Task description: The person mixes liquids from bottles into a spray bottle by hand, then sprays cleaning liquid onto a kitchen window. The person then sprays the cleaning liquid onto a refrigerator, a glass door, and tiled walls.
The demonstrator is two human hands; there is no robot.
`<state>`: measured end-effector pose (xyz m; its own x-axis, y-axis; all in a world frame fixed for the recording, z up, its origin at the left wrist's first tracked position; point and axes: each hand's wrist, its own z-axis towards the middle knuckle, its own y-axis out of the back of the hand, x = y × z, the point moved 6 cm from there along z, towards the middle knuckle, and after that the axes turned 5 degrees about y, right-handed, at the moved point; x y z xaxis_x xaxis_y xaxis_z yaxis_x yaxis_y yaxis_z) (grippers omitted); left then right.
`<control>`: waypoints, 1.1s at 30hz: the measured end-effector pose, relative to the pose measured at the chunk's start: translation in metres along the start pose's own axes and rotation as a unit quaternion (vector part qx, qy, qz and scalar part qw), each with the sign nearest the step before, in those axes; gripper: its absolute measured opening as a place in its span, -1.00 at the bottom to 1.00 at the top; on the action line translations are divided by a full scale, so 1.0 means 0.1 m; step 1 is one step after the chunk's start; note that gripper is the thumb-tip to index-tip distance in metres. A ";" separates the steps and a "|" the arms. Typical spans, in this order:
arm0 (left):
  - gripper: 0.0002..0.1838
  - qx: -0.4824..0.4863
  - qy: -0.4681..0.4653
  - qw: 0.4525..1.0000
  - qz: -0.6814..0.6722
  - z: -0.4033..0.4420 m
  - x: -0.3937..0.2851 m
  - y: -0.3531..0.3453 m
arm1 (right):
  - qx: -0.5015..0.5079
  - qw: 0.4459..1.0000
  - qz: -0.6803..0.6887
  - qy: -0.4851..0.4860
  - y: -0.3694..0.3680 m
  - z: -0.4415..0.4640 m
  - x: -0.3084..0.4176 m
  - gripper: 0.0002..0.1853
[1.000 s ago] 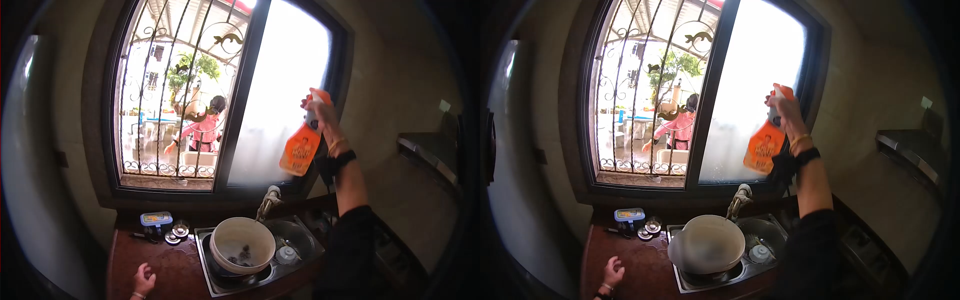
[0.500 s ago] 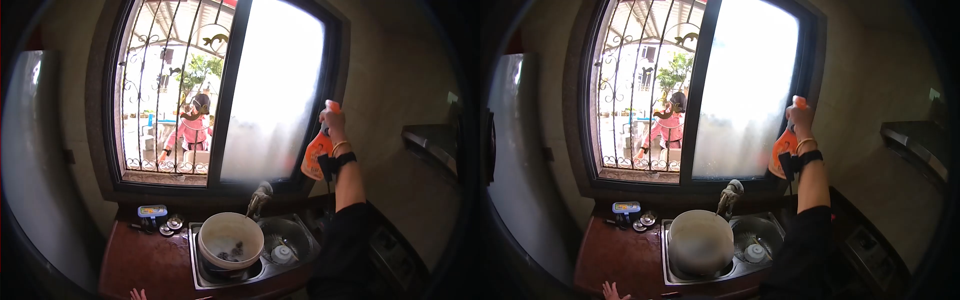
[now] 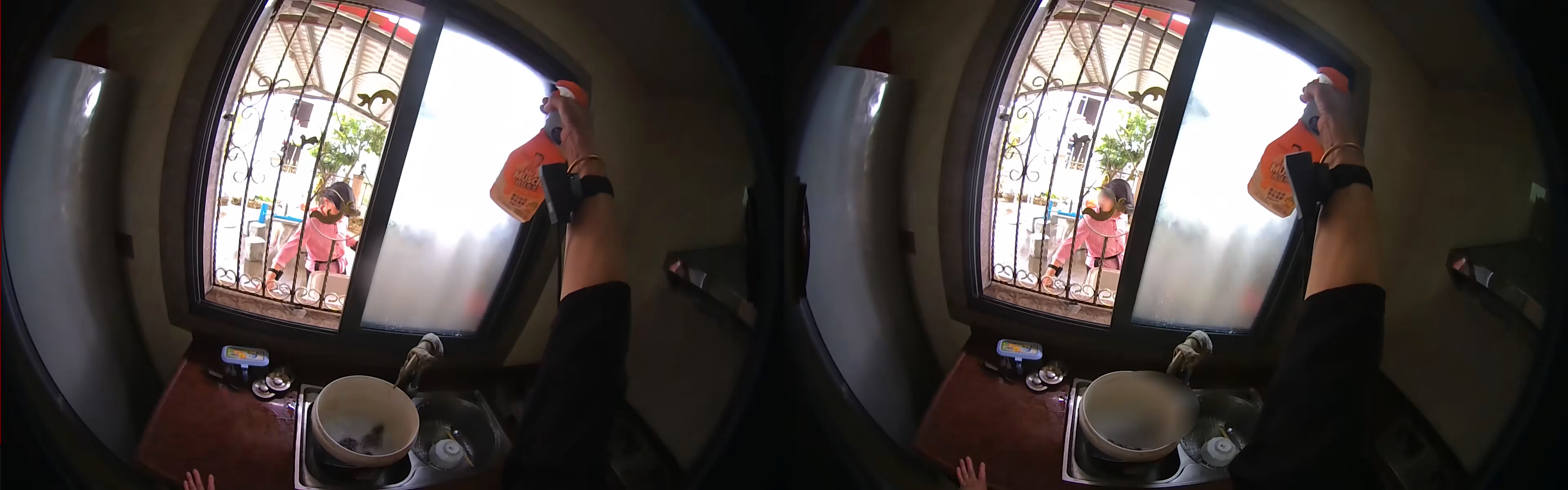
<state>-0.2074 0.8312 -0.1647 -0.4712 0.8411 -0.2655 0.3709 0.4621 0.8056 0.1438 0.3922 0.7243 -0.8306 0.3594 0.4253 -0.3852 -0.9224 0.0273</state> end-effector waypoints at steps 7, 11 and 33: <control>0.42 0.004 0.008 1.000 0.007 0.02 0.01 -0.03 | -0.151 0.988 -0.014 0.037 0.55 0.00 -0.56 -0.54; 0.41 0.016 0.011 1.000 0.008 -0.02 -0.05 0.01 | -0.013 1.000 -0.024 0.013 0.38 -0.45 -0.94 -0.43; 0.28 -0.077 -0.085 0.992 0.061 0.71 0.39 -0.83 | 0.093 0.979 0.080 -0.161 0.16 -2.42 -1.47 -0.42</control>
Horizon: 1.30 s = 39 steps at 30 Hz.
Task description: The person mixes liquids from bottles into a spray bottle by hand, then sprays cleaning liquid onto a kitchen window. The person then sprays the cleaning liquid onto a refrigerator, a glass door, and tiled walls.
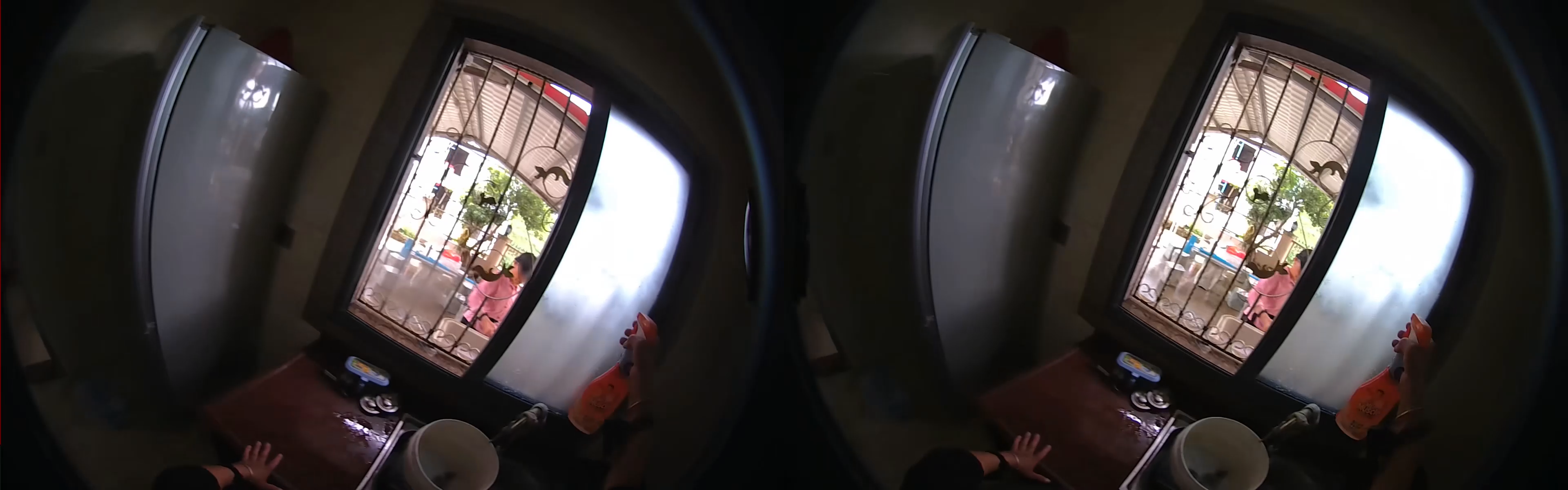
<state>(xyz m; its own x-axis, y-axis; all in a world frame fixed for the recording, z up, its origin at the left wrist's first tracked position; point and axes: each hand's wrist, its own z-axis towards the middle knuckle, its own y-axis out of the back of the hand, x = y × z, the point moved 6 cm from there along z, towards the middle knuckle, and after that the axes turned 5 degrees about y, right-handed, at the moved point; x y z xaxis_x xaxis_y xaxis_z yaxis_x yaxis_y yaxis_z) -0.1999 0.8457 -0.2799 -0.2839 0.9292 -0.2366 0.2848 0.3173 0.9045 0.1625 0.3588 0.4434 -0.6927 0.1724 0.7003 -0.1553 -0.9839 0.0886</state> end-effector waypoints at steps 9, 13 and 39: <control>0.11 -0.009 -0.151 0.978 -0.142 -0.23 0.15 0.59 | 0.322 0.921 0.218 -0.007 -2.57 -1.15 0.81 -0.32; 0.00 -0.077 -0.157 0.918 -0.355 -0.64 0.75 0.97 | 0.348 0.902 0.253 0.003 -3.61 -1.42 1.30 -0.30; -0.46 -0.106 -0.139 0.644 -0.744 -0.46 0.68 3.09 | 0.451 0.699 0.471 -0.293 -5.71 -3.58 0.30 -0.45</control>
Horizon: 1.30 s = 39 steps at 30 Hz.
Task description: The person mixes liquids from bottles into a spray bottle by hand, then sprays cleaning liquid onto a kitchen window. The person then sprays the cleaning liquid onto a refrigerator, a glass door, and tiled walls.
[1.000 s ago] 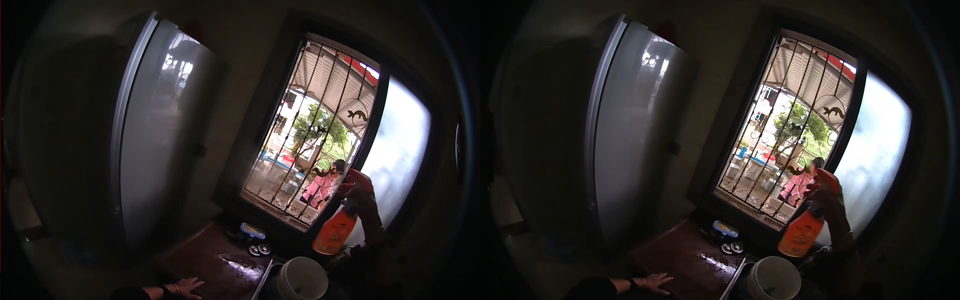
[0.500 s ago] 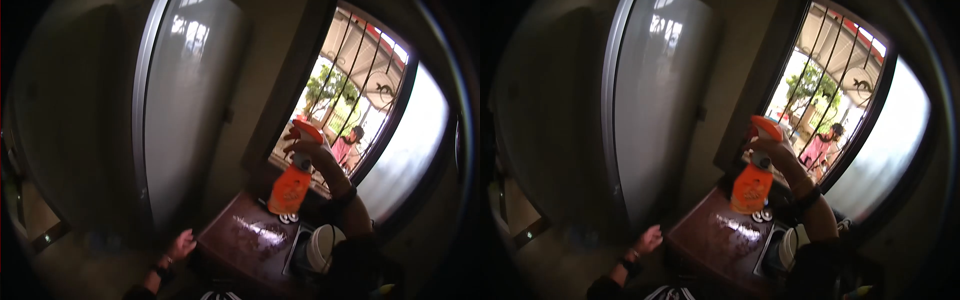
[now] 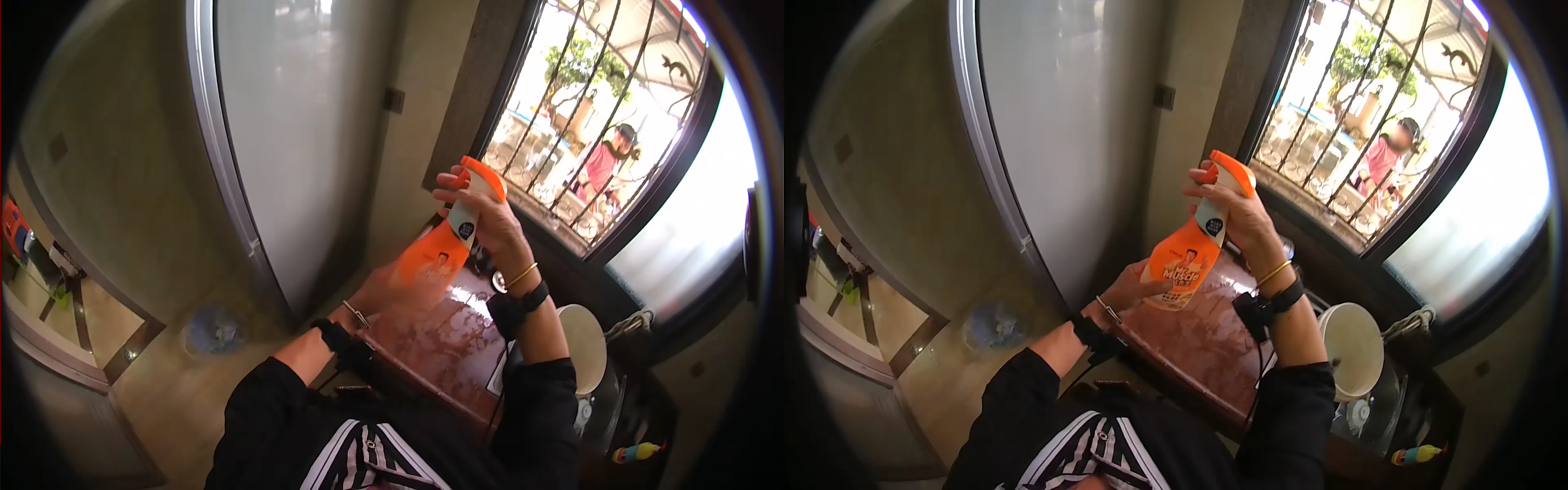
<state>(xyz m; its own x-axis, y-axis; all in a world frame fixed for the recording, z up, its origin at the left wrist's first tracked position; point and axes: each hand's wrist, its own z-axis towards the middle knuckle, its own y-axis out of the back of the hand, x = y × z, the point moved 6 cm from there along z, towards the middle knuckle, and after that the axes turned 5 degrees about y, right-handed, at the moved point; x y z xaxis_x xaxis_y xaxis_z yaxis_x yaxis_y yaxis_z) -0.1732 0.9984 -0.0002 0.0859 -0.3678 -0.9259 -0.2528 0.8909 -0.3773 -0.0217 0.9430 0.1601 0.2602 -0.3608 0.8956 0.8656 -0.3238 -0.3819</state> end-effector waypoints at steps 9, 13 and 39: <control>-0.42 0.021 -0.037 0.998 0.054 0.22 0.03 0.23 | 0.044 0.998 0.042 0.008 0.10 -0.06 -0.15 -0.53; -0.36 0.064 -0.037 0.996 -0.046 0.14 -0.20 0.33 | 0.043 0.998 -0.044 0.026 -0.34 0.06 -0.12 -0.40; -0.61 -0.359 -0.506 0.461 0.634 -1.18 -2.77 2.25 | -0.237 0.795 -0.439 0.345 -1.49 1.75 3.11 -0.58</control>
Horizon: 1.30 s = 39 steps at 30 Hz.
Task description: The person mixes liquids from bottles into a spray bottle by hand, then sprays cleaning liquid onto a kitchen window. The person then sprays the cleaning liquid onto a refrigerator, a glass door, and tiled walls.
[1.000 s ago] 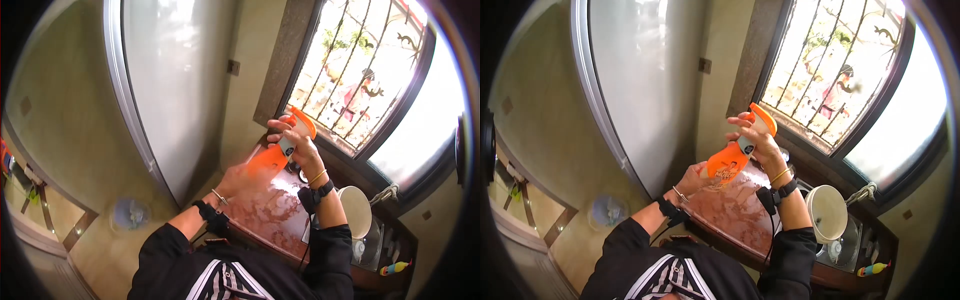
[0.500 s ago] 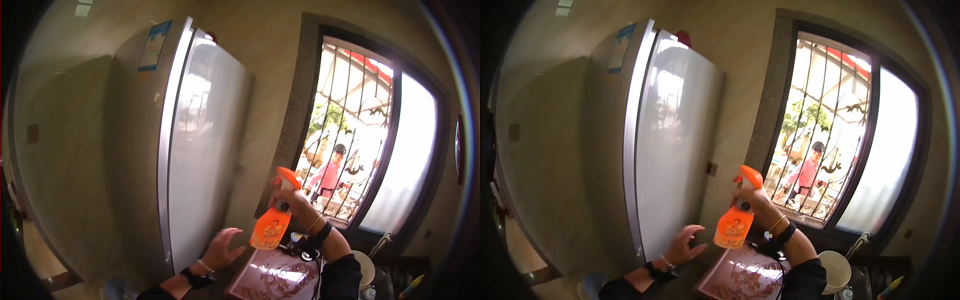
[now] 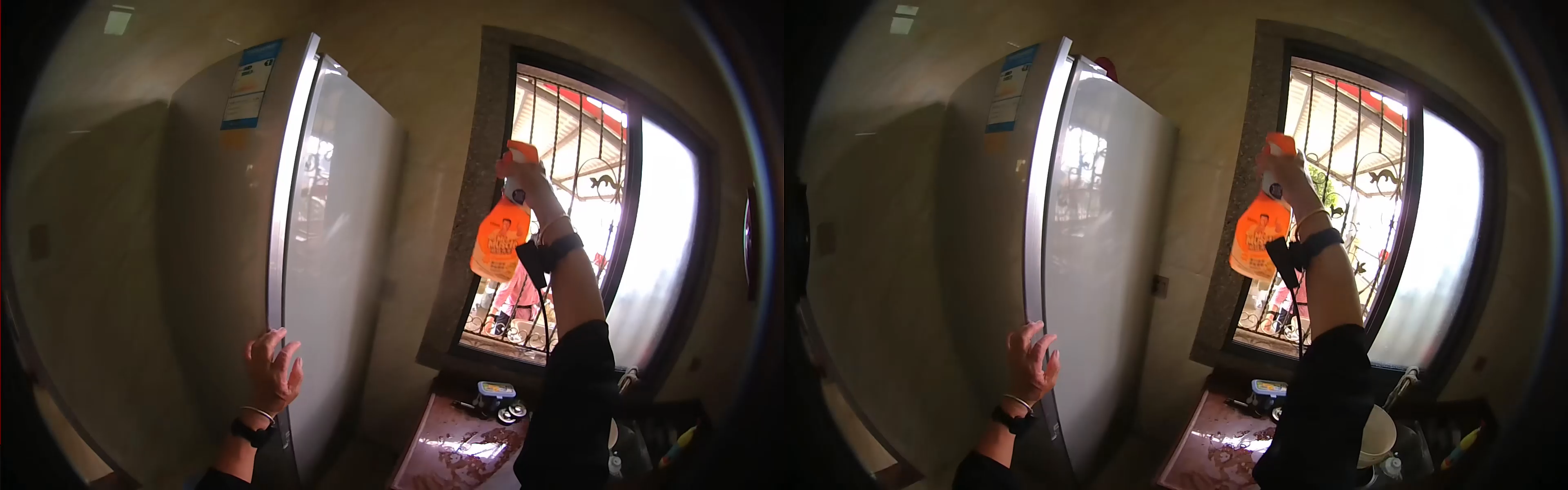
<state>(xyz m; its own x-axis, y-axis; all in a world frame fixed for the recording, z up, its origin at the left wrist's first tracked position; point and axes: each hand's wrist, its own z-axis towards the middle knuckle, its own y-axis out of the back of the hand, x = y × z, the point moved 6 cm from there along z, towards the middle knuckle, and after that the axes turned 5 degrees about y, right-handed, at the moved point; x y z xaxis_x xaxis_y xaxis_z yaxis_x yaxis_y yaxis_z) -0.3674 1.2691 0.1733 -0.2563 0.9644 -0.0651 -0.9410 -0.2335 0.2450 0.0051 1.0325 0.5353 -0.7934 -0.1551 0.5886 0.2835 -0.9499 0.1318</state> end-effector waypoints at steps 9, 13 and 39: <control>-0.64 0.039 -0.053 0.991 0.116 0.03 0.05 -0.28 | -0.082 0.991 0.004 0.104 0.25 0.84 0.53 -0.79; -0.64 0.043 -0.061 0.987 0.144 0.03 0.04 -0.27 | -0.091 0.989 0.036 0.114 0.39 1.40 -0.02 -0.85; -0.60 0.020 -0.086 0.970 0.228 -0.11 0.09 -0.39 | -0.073 0.990 0.109 -0.048 -0.64 1.32 -1.36 -0.40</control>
<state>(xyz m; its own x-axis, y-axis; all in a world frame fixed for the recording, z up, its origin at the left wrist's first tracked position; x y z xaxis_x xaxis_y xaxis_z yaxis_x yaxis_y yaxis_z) -0.3357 1.2854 0.1527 -0.5993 0.7695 0.2207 -0.7289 -0.6385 0.2470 0.1665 1.1499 0.5518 -0.6651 -0.3401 0.6648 0.3551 -0.9272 -0.1191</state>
